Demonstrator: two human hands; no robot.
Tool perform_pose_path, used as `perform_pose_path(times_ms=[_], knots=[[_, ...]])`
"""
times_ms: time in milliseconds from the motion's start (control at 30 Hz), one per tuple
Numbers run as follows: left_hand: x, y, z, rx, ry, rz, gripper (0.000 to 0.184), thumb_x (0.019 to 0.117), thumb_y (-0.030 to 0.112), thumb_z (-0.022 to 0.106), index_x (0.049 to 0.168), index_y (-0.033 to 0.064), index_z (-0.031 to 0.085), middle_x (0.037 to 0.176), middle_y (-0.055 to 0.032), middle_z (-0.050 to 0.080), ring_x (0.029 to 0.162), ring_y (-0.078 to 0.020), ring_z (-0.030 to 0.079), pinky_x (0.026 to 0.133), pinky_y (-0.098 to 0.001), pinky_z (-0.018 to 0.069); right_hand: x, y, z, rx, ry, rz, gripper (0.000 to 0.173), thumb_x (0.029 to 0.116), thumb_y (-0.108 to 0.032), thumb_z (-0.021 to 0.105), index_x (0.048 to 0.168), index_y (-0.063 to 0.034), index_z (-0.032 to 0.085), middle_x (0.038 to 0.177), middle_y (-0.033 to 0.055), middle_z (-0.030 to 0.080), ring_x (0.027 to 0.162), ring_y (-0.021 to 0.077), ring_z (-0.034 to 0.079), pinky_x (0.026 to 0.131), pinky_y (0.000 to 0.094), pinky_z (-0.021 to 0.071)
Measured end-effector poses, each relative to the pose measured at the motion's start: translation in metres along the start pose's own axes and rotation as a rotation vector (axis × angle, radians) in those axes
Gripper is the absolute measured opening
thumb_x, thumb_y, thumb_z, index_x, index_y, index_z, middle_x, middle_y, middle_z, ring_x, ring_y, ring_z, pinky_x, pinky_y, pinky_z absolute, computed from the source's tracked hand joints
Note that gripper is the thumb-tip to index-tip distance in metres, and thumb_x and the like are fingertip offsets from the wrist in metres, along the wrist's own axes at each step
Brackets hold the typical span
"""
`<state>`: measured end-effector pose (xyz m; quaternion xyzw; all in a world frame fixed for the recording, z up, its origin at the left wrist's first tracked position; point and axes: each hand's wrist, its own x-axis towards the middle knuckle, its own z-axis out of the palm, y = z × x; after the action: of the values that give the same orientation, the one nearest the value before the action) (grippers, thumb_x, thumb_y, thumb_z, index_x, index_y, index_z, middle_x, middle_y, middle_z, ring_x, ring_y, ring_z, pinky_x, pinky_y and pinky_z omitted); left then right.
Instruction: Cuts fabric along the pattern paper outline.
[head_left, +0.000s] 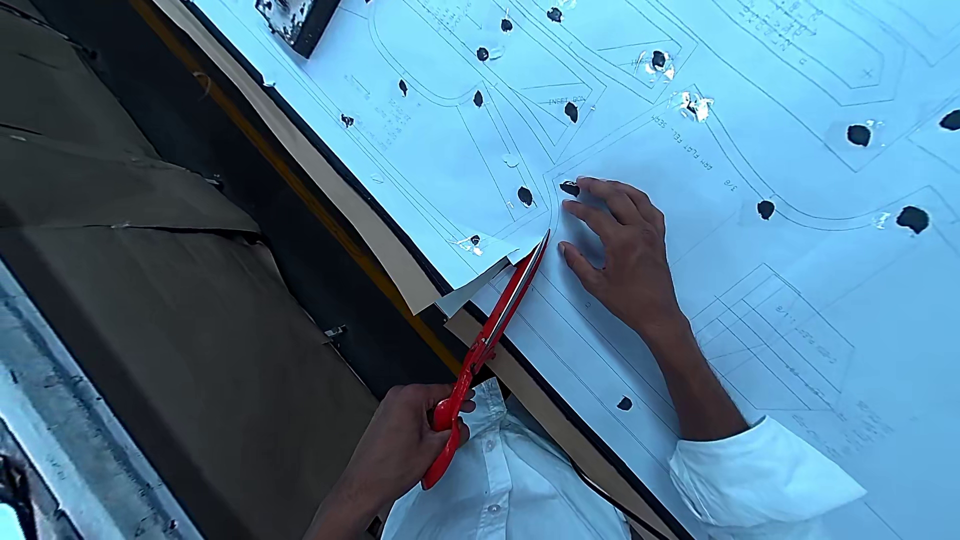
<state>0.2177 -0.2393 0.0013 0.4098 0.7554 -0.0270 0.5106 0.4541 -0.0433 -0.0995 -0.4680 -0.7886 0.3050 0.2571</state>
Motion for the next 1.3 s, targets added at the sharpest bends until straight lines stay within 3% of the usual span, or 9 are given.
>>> perform_pose_path(times_ms=[267,467,833,1100,1300], knots=[[0.004,0.005,-0.001,0.076,-0.007,-0.038,0.024,0.085,0.018,0.074,0.109,0.0161,0.076,0.101,0.0076,0.079,0.078,-0.0058,0.072,0.071,-0.0316,0.0587,0.0,0.001,0.0,-0.005,0.003,-0.008,0.038,0.0947,-0.029,0.067,0.129,-0.0123,0.071,0.149,0.0078,0.056,0.143,0.0336,0.044,0.115,0.058,0.0302],[0.007,0.004,0.0,0.028,-0.018,-0.035,0.019,0.0842,0.016,0.074,0.103,0.0147,0.077,0.097,0.0056,0.079,0.074,-0.0058,0.072,0.068,-0.0293,0.06,0.0,0.001,0.0,-0.005,0.006,-0.002,0.038,0.0945,-0.029,0.067,0.128,-0.0127,0.071,0.149,0.007,0.056,0.144,0.0334,0.043,0.115,0.0573,0.03],[0.007,0.007,0.004,-0.051,-0.064,-0.074,0.021,0.0882,0.01,0.072,0.109,0.011,0.076,0.101,0.0032,0.078,0.072,-0.0083,0.073,0.07,-0.0299,0.0624,0.0,0.001,0.001,-0.013,0.013,-0.01,0.038,0.0931,-0.028,0.069,0.128,-0.0127,0.072,0.149,0.0069,0.056,0.142,0.0336,0.044,0.115,0.0569,0.0309],[0.004,0.014,0.009,0.017,-0.041,-0.067,0.021,0.0883,0.019,0.071,0.108,0.0146,0.076,0.105,0.0045,0.078,0.086,-0.0094,0.074,0.08,-0.0363,0.0618,0.0,0.0,0.0,-0.009,0.008,-0.004,0.037,0.0929,-0.026,0.07,0.127,-0.0122,0.072,0.148,0.0078,0.057,0.142,0.034,0.045,0.115,0.058,0.0311],[0.005,0.015,0.016,-0.058,-0.043,-0.061,0.018,0.0889,0.014,0.071,0.106,0.0125,0.076,0.1,0.0046,0.078,0.074,-0.0075,0.073,0.071,-0.0305,0.0622,0.0,0.001,0.001,-0.006,0.014,-0.011,0.037,0.0931,-0.027,0.069,0.127,-0.0124,0.072,0.148,0.008,0.057,0.142,0.0343,0.045,0.114,0.058,0.0319]])
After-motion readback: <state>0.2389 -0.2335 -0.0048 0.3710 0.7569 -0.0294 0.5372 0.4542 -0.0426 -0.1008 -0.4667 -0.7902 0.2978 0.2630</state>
